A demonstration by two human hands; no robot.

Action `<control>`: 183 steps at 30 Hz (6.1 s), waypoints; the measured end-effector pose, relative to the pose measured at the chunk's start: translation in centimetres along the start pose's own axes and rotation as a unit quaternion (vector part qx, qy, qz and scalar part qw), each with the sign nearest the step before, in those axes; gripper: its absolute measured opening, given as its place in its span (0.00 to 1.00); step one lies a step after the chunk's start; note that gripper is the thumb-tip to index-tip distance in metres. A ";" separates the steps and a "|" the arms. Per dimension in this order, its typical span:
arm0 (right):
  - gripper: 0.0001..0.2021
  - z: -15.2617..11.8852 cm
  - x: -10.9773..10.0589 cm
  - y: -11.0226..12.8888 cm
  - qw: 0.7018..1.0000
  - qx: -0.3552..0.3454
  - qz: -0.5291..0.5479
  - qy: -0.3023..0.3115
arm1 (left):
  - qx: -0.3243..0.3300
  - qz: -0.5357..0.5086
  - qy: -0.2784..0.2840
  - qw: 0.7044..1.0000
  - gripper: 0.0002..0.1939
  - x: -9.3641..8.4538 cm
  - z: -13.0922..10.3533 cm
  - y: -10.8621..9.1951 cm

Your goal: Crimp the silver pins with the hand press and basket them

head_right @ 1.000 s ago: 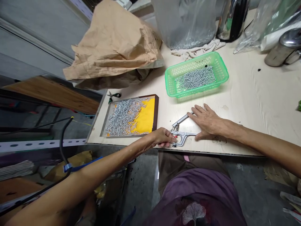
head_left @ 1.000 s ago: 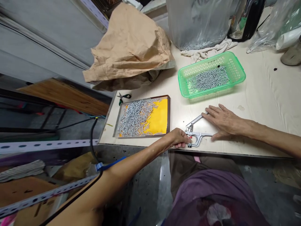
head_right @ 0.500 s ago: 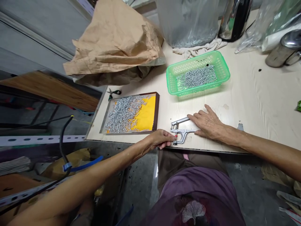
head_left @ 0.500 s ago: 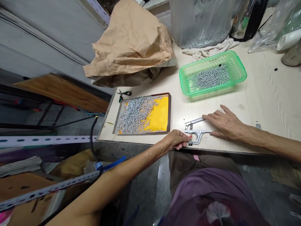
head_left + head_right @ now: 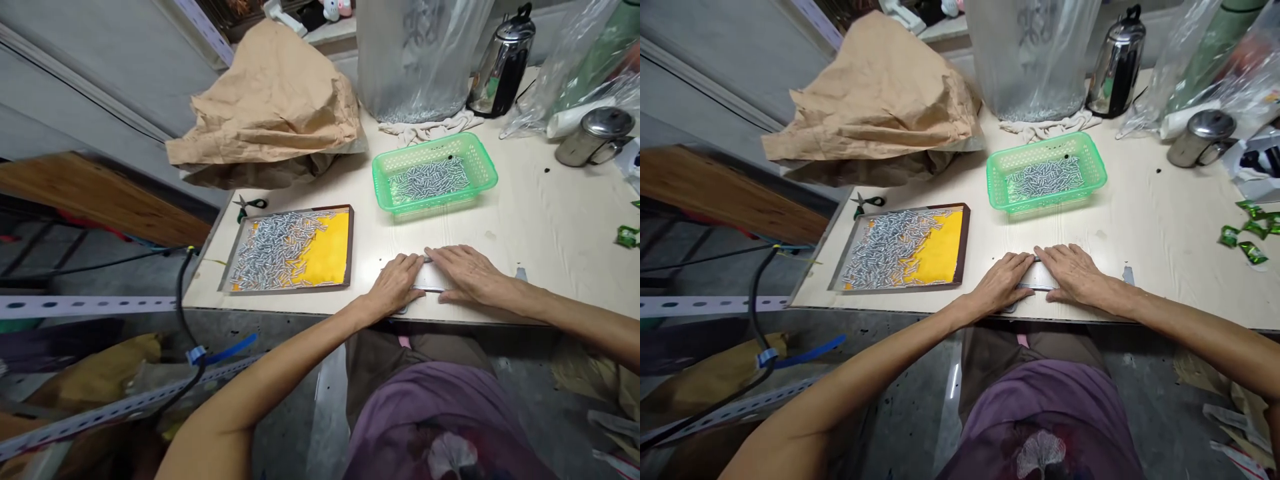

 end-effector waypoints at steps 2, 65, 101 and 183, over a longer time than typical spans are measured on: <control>0.36 -0.2 -0.2 -0.2 1.000 0.013 -0.003 0.014 | -0.009 0.013 0.010 1.000 0.34 0.0 0.1 0.1; 0.10 10.5 -5.2 5.3 0.960 -0.170 0.147 -0.169 | 0.014 0.007 -0.204 0.979 0.14 4.3 0.2 -3.8; 0.08 1.3 0.7 1.9 0.998 0.053 -0.004 0.039 | -0.384 -0.492 -0.103 0.775 0.04 -3.7 -4.5 5.8; 0.11 1.9 -1.1 -0.7 0.997 0.044 -0.004 0.060 | -0.036 -0.008 0.006 0.999 0.11 -1.0 3.0 0.1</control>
Point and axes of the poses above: each hand's wrist, its own z-axis towards the middle knuckle, its own x-axis out of the palm, y = z × x, the point moved 5 cm from there along z, towards the middle knuckle, and after that the axes turned 1 degree about -x, right-handed, at the moved point
